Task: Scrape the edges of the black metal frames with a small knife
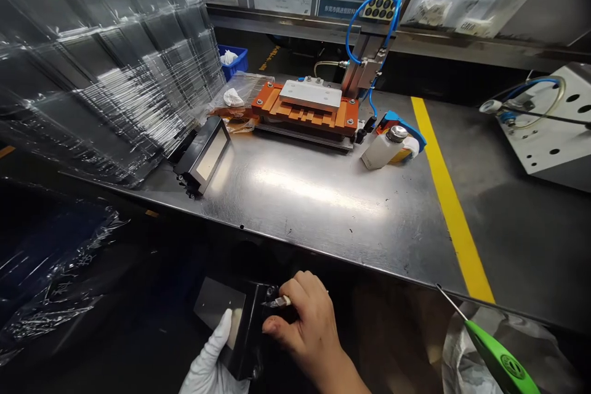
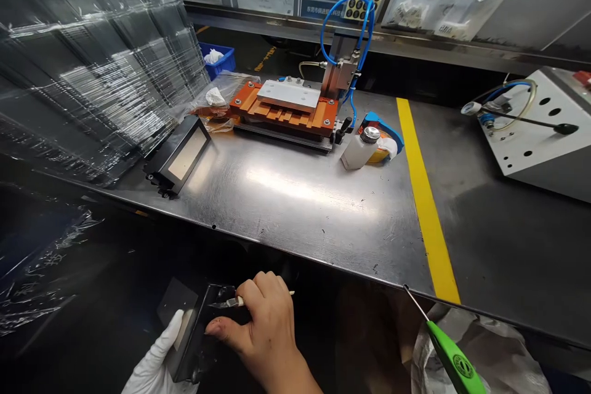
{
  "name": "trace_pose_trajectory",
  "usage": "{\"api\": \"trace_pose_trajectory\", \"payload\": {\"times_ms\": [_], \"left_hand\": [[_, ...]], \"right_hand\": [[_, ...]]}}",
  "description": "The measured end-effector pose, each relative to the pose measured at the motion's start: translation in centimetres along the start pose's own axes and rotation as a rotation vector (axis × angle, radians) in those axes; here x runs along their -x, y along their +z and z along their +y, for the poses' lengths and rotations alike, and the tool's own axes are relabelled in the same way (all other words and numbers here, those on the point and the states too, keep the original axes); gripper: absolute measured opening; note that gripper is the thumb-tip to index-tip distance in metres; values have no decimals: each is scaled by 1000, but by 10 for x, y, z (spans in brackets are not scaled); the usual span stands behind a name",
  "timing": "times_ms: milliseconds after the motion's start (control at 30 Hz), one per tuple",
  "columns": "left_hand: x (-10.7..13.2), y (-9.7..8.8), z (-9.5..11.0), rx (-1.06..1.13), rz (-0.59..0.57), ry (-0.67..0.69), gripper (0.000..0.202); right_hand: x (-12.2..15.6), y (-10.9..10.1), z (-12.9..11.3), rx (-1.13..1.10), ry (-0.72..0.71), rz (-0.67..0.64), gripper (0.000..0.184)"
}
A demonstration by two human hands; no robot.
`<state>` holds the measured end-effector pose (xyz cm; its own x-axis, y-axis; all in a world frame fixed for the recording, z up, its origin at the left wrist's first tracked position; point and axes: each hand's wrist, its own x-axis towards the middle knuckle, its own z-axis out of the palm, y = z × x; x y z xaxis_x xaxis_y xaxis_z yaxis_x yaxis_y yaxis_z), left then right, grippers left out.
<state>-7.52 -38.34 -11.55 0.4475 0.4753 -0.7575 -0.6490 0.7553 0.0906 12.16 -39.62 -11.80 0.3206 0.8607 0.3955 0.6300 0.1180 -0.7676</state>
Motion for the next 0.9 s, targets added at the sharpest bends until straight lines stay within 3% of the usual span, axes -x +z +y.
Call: {"api": "trace_pose_trajectory", "payload": {"times_ms": [167, 400, 567, 733, 833, 900], "left_hand": [[-1, 22, -5, -54, -5, -32, 39], [-1, 38, -9, -132, -3, -31, 43], [-6, 35, -7, -141, 24, 21, 35], [-10, 23, -5, -116, 64, 107, 25], [-12, 17, -4, -113, 78, 161, 28], [-12, 15, -3, -123, 81, 177, 29]], "right_hand": [[1, 0, 1, 9, -17, 48, 66], [2, -10, 3, 3, 13, -94, 68], [18, -10, 1, -15, 23, -140, 63], [36, -6, -1, -54, 205, -215, 45], [38, -3, 0, 19, 212, -144, 33], [33, -3, 1, 85, 131, -3, 27]]}}
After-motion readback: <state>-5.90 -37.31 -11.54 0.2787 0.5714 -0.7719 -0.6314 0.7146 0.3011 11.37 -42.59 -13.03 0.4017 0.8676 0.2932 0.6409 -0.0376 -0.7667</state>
